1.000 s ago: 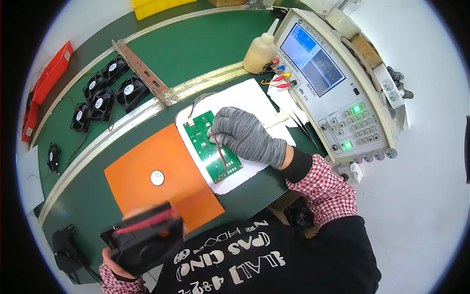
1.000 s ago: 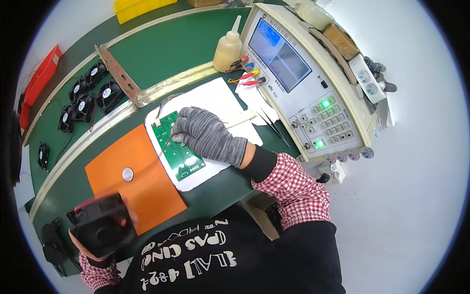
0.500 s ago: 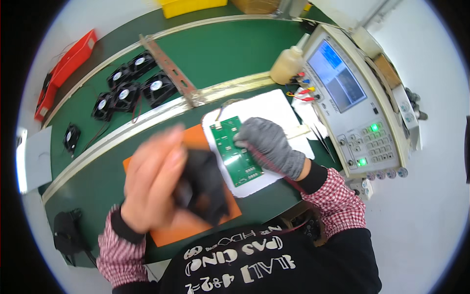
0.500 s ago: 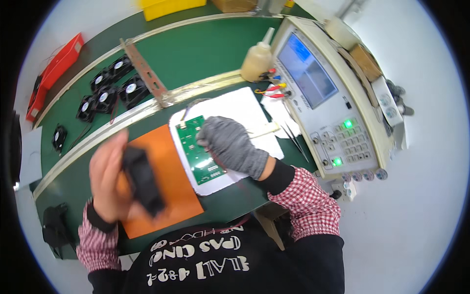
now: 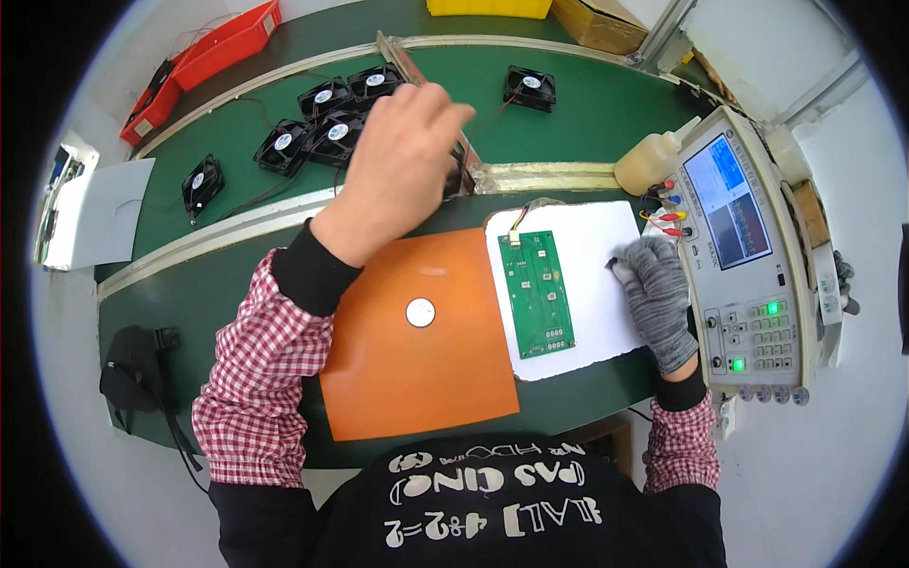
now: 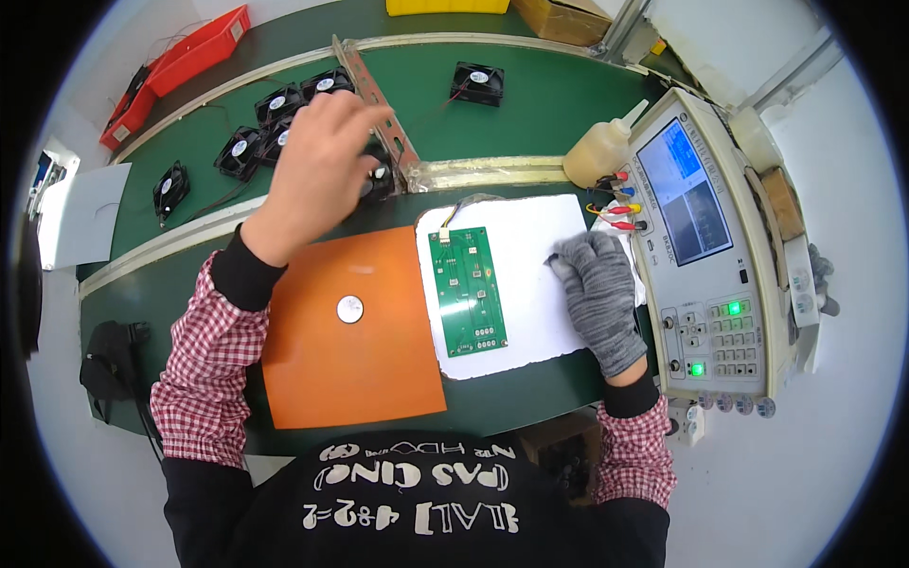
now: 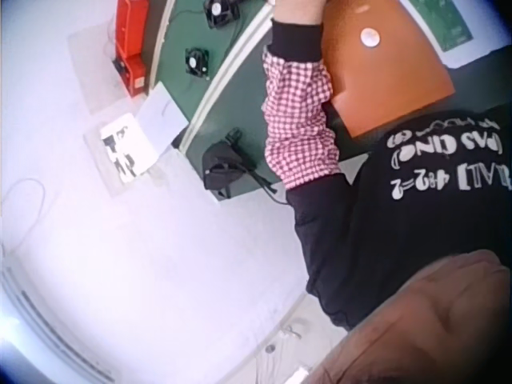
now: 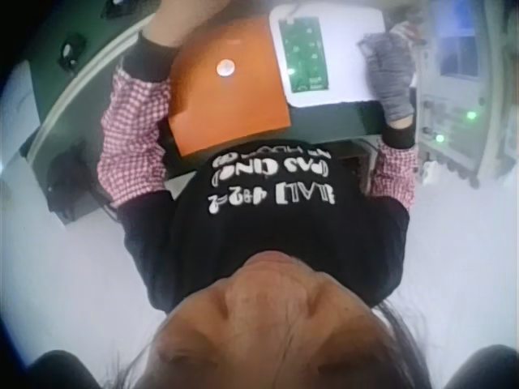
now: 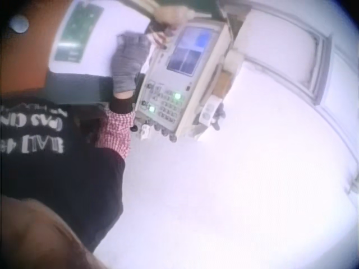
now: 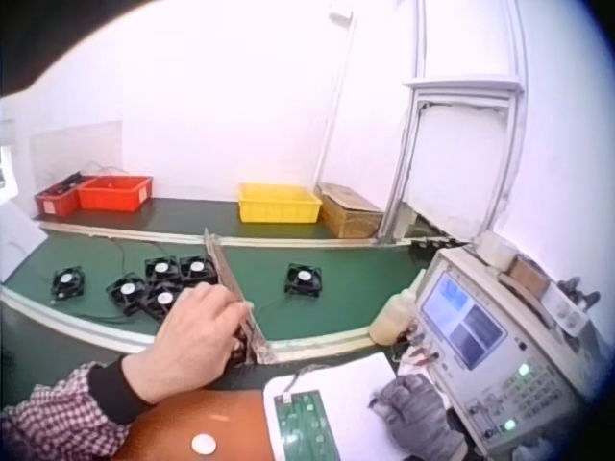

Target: The person repeatedly picks up small black cooling fans from a green workbench and connects their wires to a green circuit board. After each connection, the person places the fan back on the table. The process is repeated for multiple fans throughout the clip.

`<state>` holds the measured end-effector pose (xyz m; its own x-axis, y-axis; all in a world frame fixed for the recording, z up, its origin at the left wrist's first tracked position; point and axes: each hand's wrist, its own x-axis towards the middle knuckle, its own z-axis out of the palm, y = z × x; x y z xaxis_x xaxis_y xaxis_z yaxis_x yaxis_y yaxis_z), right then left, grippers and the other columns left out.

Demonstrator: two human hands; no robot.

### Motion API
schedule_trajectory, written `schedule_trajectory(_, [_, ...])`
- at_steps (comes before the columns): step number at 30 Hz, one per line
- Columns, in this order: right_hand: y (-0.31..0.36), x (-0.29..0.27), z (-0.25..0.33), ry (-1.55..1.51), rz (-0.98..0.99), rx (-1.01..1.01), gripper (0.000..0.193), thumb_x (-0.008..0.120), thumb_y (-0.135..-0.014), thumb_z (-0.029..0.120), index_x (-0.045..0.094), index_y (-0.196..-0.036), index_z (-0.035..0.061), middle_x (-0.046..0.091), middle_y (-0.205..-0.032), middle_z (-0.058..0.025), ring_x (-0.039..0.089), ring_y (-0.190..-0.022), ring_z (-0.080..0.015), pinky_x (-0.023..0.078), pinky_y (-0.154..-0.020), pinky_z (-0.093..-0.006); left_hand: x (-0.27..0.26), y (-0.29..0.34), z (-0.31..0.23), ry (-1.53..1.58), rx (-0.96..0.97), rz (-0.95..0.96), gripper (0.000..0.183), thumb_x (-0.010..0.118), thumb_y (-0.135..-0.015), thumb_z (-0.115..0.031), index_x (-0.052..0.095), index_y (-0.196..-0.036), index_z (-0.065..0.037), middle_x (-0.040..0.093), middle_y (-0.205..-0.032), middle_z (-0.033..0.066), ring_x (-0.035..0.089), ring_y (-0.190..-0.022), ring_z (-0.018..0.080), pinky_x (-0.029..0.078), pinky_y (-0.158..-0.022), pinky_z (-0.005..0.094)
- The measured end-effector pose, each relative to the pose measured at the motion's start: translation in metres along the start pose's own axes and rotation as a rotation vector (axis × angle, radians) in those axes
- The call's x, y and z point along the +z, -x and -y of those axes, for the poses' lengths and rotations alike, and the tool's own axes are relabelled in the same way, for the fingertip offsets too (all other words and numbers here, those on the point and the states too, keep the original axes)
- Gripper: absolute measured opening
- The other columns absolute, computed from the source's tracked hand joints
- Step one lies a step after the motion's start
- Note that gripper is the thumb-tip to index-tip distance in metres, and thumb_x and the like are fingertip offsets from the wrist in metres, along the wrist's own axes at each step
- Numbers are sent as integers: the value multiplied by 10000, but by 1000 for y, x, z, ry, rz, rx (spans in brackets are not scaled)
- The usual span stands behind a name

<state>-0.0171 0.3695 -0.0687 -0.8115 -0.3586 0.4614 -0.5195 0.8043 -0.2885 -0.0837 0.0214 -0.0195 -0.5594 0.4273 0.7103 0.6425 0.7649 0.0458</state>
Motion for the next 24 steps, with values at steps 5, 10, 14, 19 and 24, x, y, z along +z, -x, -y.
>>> schedule_trajectory(5, [-17,5,41,-134,-61,-113,319,717,-819,69,674,-1135,60,617,-1082,-139,614,-992,-301,510,-871,-376,1,15,9,111,-355,353,492,734,-809,-331,602,-1200,-63,660,-1020,202,666,-906,352,521,-748,409])
schedule_trajectory(10, [-7,-2,67,-896,56,196,660,837,-762,188,546,-1341,59,617,-1220,-95,595,-1086,-209,496,-943,-359,-46,1,-45,1293,-849,129,317,617,-975,-244,535,-1214,-53,615,-1004,33,605,-849,119,510,-734,295])
schedule_trajectory(14, [-13,-1,110,-1227,357,-2,822,838,-781,346,449,-1449,66,610,-1222,-77,607,-1080,-190,458,-985,-330,-62,8,-112,1297,-471,-93,274,611,-975,-268,475,-1102,-67,546,-1000,24,546,-931,96,435,-863,246])
schedule_trajectory(19, [5,-25,111,-1602,598,311,362,568,-1007,353,596,-1190,41,579,-808,-3,502,-649,-60,420,-609,-213,-80,0,-33,978,-671,-660,202,656,-943,-205,635,-914,-6,588,-896,19,567,-775,86,447,-705,248])
schedule_trajectory(24, [3,-11,84,-1187,274,27,456,737,-889,186,557,-1287,58,575,-1201,-78,606,-1057,-137,514,-753,-234,-91,49,21,686,-893,-572,147,521,-994,-117,615,-974,-5,527,-935,9,486,-756,86,383,-652,233])
